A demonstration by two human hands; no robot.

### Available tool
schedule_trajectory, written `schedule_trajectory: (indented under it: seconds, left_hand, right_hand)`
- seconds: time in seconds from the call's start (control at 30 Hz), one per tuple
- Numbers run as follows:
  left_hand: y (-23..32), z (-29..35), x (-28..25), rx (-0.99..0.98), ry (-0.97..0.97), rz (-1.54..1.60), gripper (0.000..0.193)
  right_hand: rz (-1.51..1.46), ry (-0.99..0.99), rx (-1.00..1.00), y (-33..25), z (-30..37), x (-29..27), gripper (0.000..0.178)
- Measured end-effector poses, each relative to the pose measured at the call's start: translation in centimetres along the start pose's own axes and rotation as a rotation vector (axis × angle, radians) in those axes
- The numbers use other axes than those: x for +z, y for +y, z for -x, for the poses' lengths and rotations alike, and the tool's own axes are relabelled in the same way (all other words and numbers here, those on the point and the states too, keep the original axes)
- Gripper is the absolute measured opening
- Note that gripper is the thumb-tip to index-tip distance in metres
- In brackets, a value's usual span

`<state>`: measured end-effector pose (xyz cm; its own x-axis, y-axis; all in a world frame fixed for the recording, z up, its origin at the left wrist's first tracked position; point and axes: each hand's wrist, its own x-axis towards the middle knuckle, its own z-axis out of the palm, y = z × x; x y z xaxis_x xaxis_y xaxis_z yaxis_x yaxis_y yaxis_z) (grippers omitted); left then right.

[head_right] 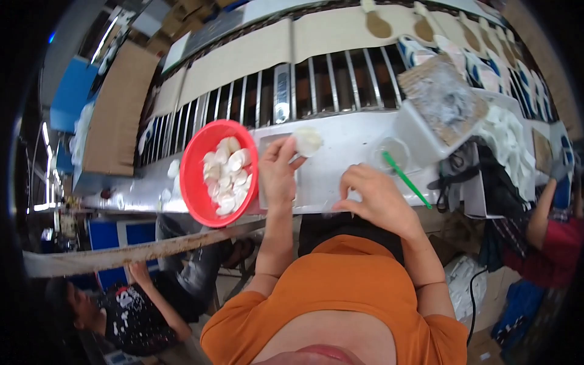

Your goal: Apply adhesive to shoe components and assemble footwear parts on a production line.

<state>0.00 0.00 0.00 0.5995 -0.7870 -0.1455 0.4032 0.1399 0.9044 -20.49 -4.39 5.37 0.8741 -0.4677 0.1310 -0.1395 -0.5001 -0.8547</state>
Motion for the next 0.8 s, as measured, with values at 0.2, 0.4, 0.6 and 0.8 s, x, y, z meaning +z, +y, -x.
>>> schedule_trajectory:
  seconds: [0.2, 0.4, 0.6, 0.8]
  left_hand:
    - [0.9, -0.3, -0.6, 0.029, -0.107, 0.009, 0.018]
    - [0.3, 0.5, -1.1, 0.043, -0.074, -0.013, 0.019]
    - [0.2, -0.2, -0.1, 0.069, -0.057, 0.006, 0.019]
    - [-0.7, 0.6, 2.3, 0.149, -0.128, -0.141, 0.018]
  right_hand:
    - [-0.111, 0.591, 0.132, -1.2, -4.2, 0.8, 0.023]
    - [-0.106, 0.529, -0.030, -0.8, -4.7, 0.1, 0.014]
    - [-0.196, 0.169, -0.090, 0.1, -3.0, -0.7, 0.020]
    - [0.278, 0.600, 0.059, -0.8, -3.8, 1.4, 0.022]
